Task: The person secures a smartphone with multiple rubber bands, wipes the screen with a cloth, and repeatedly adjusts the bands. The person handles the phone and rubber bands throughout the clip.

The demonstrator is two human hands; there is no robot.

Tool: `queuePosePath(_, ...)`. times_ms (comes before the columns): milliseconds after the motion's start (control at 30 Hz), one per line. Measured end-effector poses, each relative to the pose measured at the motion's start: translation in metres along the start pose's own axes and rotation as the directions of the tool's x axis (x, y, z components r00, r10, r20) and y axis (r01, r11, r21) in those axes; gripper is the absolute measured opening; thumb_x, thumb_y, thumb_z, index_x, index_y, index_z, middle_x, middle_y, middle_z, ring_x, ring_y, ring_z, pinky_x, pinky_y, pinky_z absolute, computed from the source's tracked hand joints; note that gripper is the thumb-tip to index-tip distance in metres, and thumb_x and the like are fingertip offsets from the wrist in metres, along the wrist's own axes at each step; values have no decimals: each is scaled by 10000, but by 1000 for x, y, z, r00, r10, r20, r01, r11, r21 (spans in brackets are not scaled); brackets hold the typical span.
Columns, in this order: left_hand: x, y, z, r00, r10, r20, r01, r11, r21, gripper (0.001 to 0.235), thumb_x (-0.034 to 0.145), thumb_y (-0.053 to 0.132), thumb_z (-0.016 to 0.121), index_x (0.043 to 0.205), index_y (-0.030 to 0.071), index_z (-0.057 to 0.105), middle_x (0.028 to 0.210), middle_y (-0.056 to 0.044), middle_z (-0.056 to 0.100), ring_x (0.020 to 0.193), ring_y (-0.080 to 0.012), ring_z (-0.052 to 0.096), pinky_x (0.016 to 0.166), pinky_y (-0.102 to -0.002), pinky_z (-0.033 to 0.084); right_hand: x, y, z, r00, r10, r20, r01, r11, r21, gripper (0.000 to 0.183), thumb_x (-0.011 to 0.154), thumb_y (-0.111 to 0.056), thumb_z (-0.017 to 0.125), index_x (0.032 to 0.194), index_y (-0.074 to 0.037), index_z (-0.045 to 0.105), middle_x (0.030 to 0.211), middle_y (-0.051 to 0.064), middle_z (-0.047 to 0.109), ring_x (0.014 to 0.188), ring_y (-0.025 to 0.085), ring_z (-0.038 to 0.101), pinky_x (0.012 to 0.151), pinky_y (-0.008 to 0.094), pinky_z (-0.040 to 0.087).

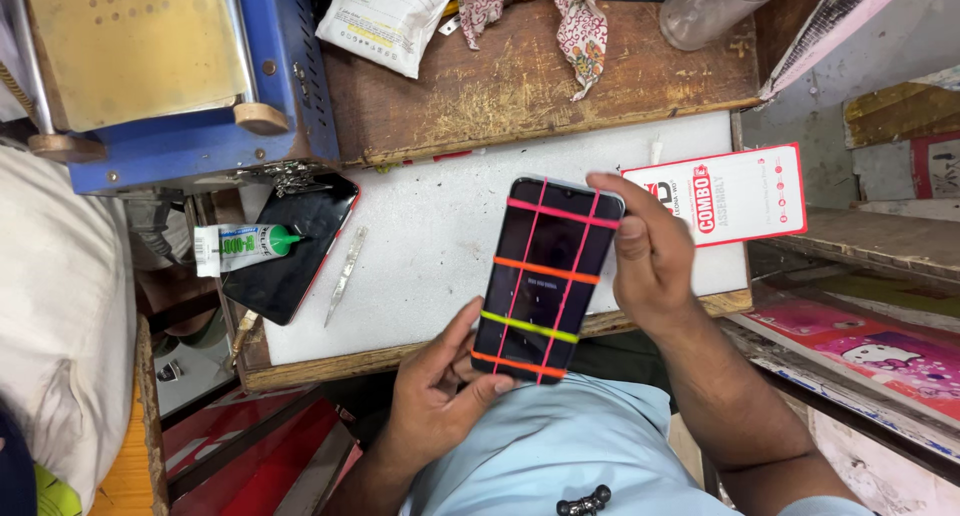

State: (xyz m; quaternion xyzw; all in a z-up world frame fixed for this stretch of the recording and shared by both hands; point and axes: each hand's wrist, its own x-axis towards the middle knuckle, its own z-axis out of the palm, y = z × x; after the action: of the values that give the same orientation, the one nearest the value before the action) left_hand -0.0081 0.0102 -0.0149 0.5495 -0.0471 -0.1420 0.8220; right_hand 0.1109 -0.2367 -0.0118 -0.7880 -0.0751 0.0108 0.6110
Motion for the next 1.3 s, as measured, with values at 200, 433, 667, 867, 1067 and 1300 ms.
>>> queuePosePath(200, 19, 2, -11, 992, 4, -127, -20, 992, -122, 769, 985, -76, 645, 1623, -55, 217, 1388, -249, 623, 1161, -216, 686, 1009, -352, 583, -26, -9, 33, 897, 47, 440, -360, 656, 663, 886, 1023, -225, 569, 1680, 17, 26, 1685, 156, 315, 1527, 223, 401, 1238, 401, 370)
queuePosePath(433, 30, 3, -35, 999, -28, -42, 20, 985, -170, 785, 986, -21, 683, 1635, -40, 241, 1309, -224, 660, 1101, -209, 697, 970, -339, 590, -24, -14, 33, 858, 51, 511, -341, 800, 493, 853, 967, 16, 478, 1661, -23, -17, 1571, 214, 439, 1429, 254, 497, 1186, 408, 417)
queuePosePath(667, 26, -6, -29, 997, 5, -78, -14, 993, -119, 725, 969, -57, 698, 1547, -4, 262, 1232, -210, 696, 1117, -191, 713, 953, -321, 601, -21, -4, 30, 866, 26, 500, -318, 800, 509, 788, 1079, -75, 479, 1692, -11, -12, 1468, 210, 565, 1326, 202, 563, 1139, 349, 434)
queuePosePath(867, 26, -11, -29, 997, 1, -79, -3, 1000, -18, 603, 968, -69, 706, 1412, 32, 311, 1197, -206, 731, 1094, -190, 732, 932, -314, 616, -24, 11, 31, 849, 31, 527, -436, 604, 667, 770, 1117, -91, 477, 1717, -13, 1, 1421, 218, 582, 1223, 195, 610, 1033, 367, 521)
queuePosePath(1067, 25, -11, -23, 994, 22, -106, -12, 996, 92, 802, 954, -11, 735, 1549, 30, 199, 1210, -237, 717, 1122, -214, 735, 954, -342, 634, -20, 4, 39, 855, 59, 515, -424, 651, 630, 942, 942, -27, 531, 1652, -41, -88, 1618, 182, 328, 1448, 190, 460, 1172, 369, 468)
queuePosePath(1300, 24, -15, -18, 994, 66, -86, -37, 953, 299, 859, 964, 10, 741, 1619, 21, 184, 1330, -269, 682, 1190, -234, 727, 979, -336, 642, -27, -4, 41, 825, 148, 546, -438, 778, 451, 1135, 830, 140, 559, 1647, -159, -171, 1681, 145, 237, 1415, 216, 460, 1084, 348, 472)
